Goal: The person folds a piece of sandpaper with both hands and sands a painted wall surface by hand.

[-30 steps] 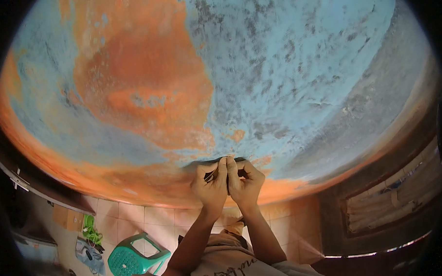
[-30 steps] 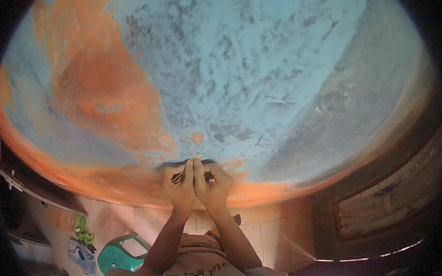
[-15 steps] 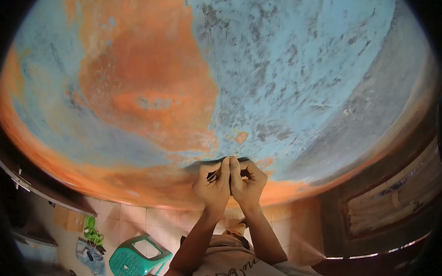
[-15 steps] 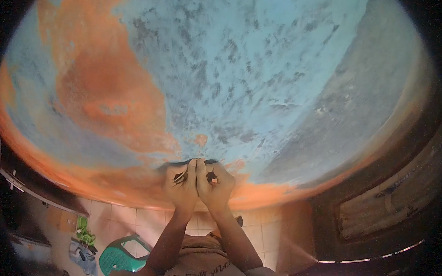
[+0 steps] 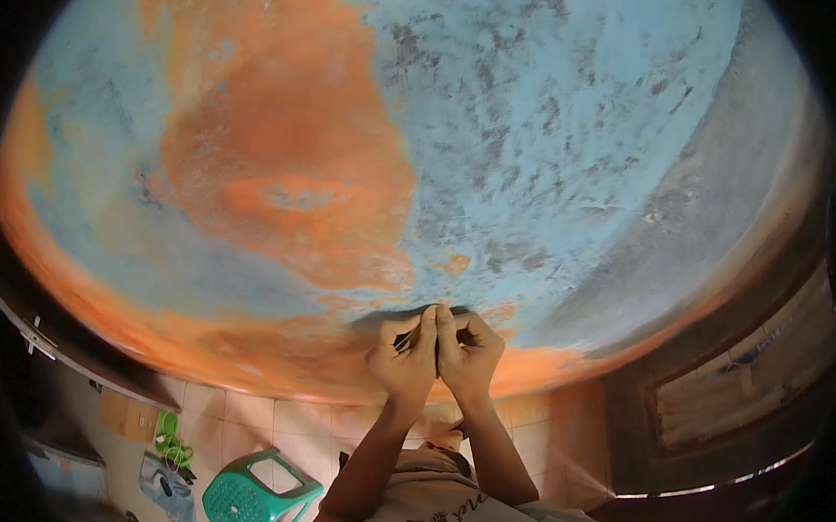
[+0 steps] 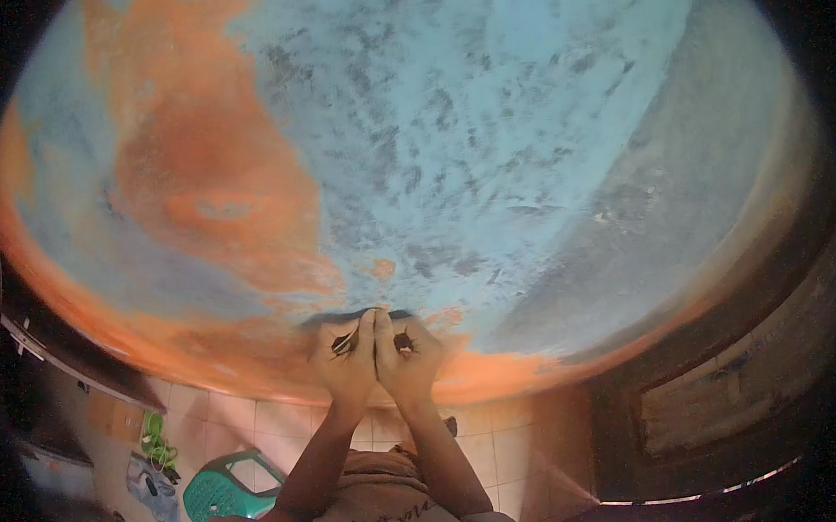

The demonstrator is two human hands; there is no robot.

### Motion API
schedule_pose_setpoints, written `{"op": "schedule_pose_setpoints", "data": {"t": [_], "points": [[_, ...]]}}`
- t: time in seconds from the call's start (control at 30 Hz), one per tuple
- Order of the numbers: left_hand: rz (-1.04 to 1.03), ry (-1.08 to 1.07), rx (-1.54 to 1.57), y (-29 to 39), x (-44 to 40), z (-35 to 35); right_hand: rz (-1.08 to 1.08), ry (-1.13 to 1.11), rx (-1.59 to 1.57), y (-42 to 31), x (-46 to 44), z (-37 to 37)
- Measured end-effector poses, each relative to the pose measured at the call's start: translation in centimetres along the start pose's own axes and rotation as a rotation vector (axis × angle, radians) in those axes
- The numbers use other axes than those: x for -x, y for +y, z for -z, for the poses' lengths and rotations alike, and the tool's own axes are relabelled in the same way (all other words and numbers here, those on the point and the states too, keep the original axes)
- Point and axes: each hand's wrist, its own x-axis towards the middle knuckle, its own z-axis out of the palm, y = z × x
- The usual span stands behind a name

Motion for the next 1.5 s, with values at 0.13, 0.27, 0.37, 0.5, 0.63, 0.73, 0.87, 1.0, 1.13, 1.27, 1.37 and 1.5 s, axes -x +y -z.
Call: {"op": "schedule_pose_setpoints", "data": {"t": [0.13, 0.27, 0.37, 0.5, 0.63, 0.73, 0.87, 1.0, 1.13, 1.27, 1.37, 1.5], "points": [[-0.011, -0.001, 0.054, -0.5, -0.3, -0.3, -0.003, -0.004, 0.011, -0.4, -0.5, 0.0], [0.048, -0.004, 0.091, -0.2, 0.3, -0.4, -0.032, -0.02, 0.001, 0.1, 0.0, 0.4], [-0.053, 0.044, 0.044, 0.1, -0.6, -0.5, -0.019, -0.004, 0.003, -0.1, -0.4, -0.1], [-0.032, 0.048, 0.092, -0.7, -0.3, -0.8, -0.055, -0.011, 0.011, -0.1, -0.3, 0.2], [0.01, 0.046, 0.077, 0.7, -0.2, -0.5, -0.049, 0.02, -0.01, -0.5, -0.1, -0.1], [-0.029, 0.013, 0.054, 1.0, -0.6, -0.2, -0.035, 0.012, -0.001, -0.1, -0.3, -0.1], [-0.016, 0.03, 0.103, 0.4, -0.1, -0.7, -0.037, -0.006, 0.016, 0.0, -0.2, 0.2], [-0.012, 0.041, 0.056, 0.5, -0.5, -0.7, -0.038, 0.009, -0.008, -0.3, -0.7, 0.1], [-0.03, 0.02, 0.003, -0.6, -0.1, -0.6, -0.063, -0.015, -0.01, 0.7, -0.1, 0.4], [0.016, 0.029, -0.021, 0.3, 0.0, -0.6, -0.041, -0.007, 0.027, 0.2, -0.2, 0.5], [0.019, 0.032, 0.068, 0.5, -0.4, -0.5, -0.027, -0.02, 0.041, 0.4, -0.4, 0.4], [0.017, 0.025, -0.009, 0.4, 0.1, -0.5, -0.034, -0.018, 0.025, 0.7, 0.0, 0.5]]}}
